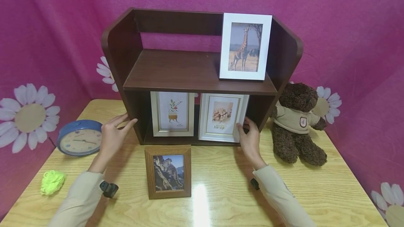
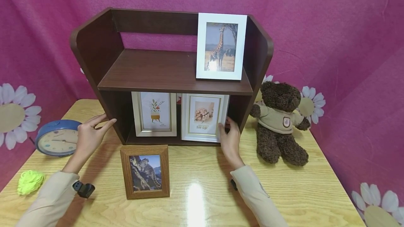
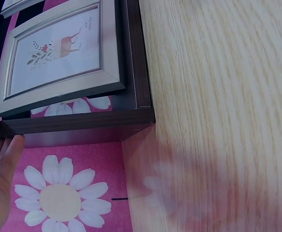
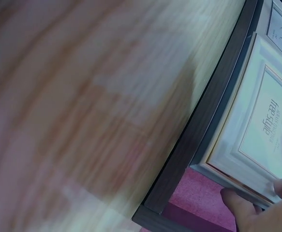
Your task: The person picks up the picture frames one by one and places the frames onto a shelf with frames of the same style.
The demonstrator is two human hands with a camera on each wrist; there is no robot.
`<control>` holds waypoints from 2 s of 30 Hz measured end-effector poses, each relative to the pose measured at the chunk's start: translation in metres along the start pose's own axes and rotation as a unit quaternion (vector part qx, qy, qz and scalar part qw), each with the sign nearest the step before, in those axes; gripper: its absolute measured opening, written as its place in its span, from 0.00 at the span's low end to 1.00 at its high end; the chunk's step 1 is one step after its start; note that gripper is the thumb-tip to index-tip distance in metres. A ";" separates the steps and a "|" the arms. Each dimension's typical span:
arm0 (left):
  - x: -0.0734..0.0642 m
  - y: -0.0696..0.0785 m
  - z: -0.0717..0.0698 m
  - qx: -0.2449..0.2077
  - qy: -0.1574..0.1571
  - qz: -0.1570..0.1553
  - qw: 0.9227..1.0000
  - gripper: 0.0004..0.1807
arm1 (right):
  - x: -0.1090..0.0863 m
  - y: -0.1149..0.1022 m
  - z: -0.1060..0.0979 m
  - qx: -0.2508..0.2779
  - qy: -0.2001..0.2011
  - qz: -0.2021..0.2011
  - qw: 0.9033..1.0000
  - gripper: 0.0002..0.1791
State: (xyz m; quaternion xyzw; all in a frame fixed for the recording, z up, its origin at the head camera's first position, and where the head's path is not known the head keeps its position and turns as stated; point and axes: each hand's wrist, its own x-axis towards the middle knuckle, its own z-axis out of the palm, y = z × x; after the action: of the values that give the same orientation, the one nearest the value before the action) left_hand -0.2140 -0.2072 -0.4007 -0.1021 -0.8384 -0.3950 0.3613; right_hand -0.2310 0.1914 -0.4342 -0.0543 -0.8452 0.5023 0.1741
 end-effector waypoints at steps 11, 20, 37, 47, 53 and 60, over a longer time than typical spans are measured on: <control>-0.001 0.000 0.000 -0.001 -0.001 -0.004 1.000 0.17 | -0.003 -0.003 -0.002 0.007 -0.013 0.007 1.000 0.27; 0.000 -0.001 0.001 -0.006 0.003 -0.001 1.000 0.17 | -0.009 -0.001 -0.007 0.029 -0.023 -0.005 0.999 0.27; 0.002 0.000 -0.001 -0.003 0.004 -0.002 1.000 0.16 | -0.022 -0.006 -0.021 0.030 -0.043 -0.022 0.998 0.27; 0.000 -0.001 0.000 -0.020 -0.010 -0.028 0.999 0.17 | -0.030 -0.003 -0.034 0.012 0.009 -0.066 0.998 0.16; -0.003 -0.002 0.002 -0.031 -0.019 -0.039 0.999 0.18 | -0.033 0.002 -0.044 -0.009 0.048 -0.085 0.995 0.13; -0.014 -0.001 -0.008 -0.049 -0.026 -0.046 0.997 0.16 | -0.030 0.003 -0.054 -0.026 0.067 -0.091 0.993 0.10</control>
State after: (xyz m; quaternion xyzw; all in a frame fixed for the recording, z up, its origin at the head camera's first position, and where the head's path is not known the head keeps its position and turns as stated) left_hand -0.2001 -0.2118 -0.4079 -0.0917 -0.8309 -0.4493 0.3151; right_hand -0.1847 0.2295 -0.4202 -0.0153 -0.8457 0.4576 0.2743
